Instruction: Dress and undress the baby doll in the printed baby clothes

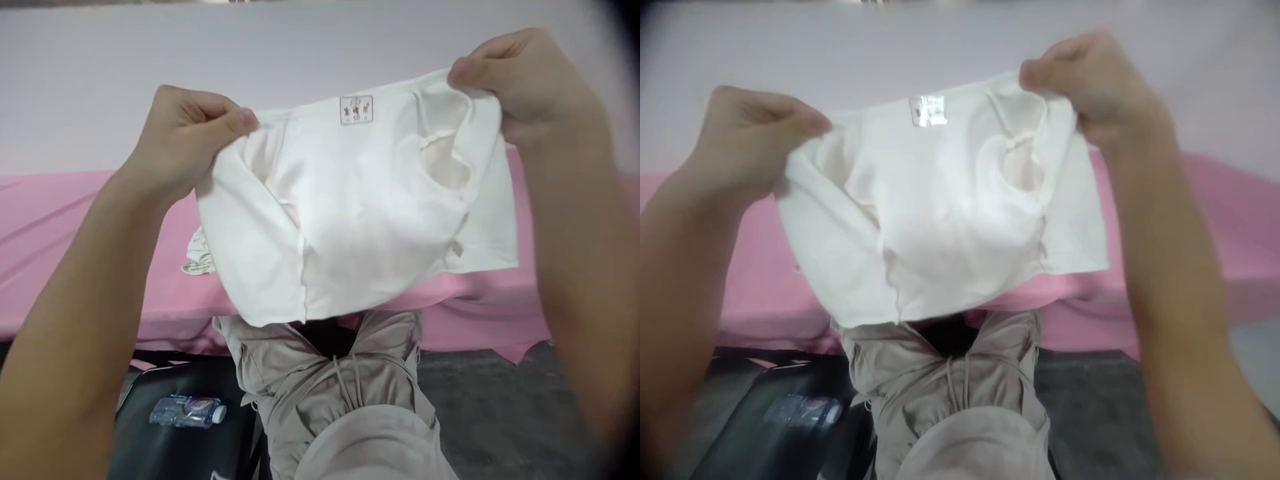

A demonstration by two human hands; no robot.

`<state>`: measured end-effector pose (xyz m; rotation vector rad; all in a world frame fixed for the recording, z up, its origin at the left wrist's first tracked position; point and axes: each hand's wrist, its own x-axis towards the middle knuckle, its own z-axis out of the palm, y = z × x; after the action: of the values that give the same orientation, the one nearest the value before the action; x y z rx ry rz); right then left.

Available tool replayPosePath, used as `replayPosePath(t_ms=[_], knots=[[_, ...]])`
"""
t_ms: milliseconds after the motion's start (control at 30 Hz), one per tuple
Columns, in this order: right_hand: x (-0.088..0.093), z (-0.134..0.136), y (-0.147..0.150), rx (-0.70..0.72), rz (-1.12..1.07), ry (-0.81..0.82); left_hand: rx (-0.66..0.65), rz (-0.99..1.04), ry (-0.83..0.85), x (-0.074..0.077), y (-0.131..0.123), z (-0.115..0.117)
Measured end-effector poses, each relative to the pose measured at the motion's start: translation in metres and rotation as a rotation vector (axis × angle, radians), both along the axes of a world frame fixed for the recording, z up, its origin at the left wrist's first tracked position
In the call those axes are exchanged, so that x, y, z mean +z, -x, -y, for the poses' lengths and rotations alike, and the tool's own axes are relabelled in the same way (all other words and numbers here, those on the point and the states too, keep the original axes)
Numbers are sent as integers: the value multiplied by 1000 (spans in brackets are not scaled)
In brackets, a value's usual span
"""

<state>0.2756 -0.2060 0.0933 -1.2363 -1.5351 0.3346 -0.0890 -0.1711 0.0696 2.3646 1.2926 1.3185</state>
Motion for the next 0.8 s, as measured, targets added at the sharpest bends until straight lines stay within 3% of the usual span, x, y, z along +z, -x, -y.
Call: replayPosePath(t_ms=[67,133,233,367,467,567,667,800], knots=[[-30,-40,-3,27,4,140,27,10,98,-24,-10,-25],[-69,-90,-2,5,52,400,-14,-109,238,-58,-24,-58],[-125,-162,2,-25,101,604,-106,-222,279,-108,-44,-111],[-166,-221,9,-135,220,775,-174,-349,281,-153,-64,-160],[-181,-241,13,-150,291,797,-175,-702,180,-168,-72,-178],[-193,-256,13,-106,321,802,-116,-984,71,-169,-78,-190],[-201,-271,8,-98,381,800,-128,-1083,45,-167,-84,-204],[-205,-288,1,-46,561,784,-100,-1058,74,-168,-93,-223]])
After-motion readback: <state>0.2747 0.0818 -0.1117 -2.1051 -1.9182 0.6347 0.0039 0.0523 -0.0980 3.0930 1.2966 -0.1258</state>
